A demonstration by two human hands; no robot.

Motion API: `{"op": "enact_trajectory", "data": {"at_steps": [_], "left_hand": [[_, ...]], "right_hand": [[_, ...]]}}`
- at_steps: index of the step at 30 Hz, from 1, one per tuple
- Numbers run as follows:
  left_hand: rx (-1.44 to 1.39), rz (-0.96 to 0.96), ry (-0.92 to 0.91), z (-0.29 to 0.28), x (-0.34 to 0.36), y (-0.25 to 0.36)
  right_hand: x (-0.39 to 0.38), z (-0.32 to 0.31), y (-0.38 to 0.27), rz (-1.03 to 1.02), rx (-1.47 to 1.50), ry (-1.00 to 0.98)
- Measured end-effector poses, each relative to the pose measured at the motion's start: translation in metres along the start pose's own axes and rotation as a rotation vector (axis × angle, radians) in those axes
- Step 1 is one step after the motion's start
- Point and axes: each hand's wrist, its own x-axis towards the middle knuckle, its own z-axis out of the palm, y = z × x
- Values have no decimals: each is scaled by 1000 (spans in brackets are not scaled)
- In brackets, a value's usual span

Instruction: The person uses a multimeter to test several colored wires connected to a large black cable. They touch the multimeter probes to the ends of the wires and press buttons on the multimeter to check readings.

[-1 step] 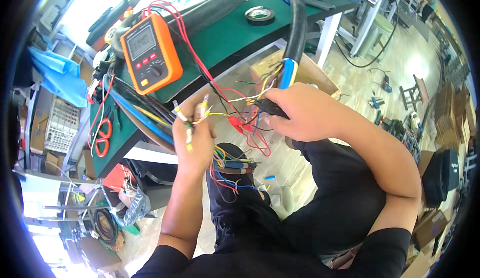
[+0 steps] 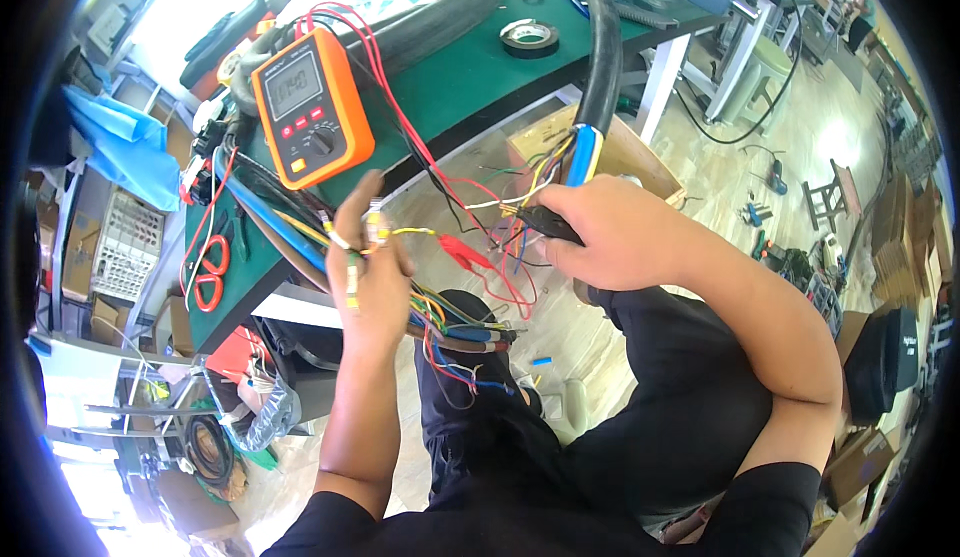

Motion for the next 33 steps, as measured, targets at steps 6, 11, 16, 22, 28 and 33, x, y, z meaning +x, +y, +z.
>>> {"op": "enact_trajectory", "data": {"at_steps": [6, 11, 16, 22, 28, 33], "left_hand": [[-18, -83, 134, -29, 23, -3], [-23, -166, 95, -35, 33, -5], [-28, -156, 105, -34, 30, -2], [105, -172, 26, -41, 31, 1], [146, -172, -4, -46, 33, 1], [72, -155, -16, -55, 33, -5]], "right_hand": [[8, 4, -4, -64, 60, 26], [10, 4, -10, -41, 82, 28], [13, 6, -12, -25, 29, 15], [13, 10, -14, -8, 75, -14], [13, 11, -16, -38, 78, -7], [15, 10, -25, -16, 108, -19]]}}
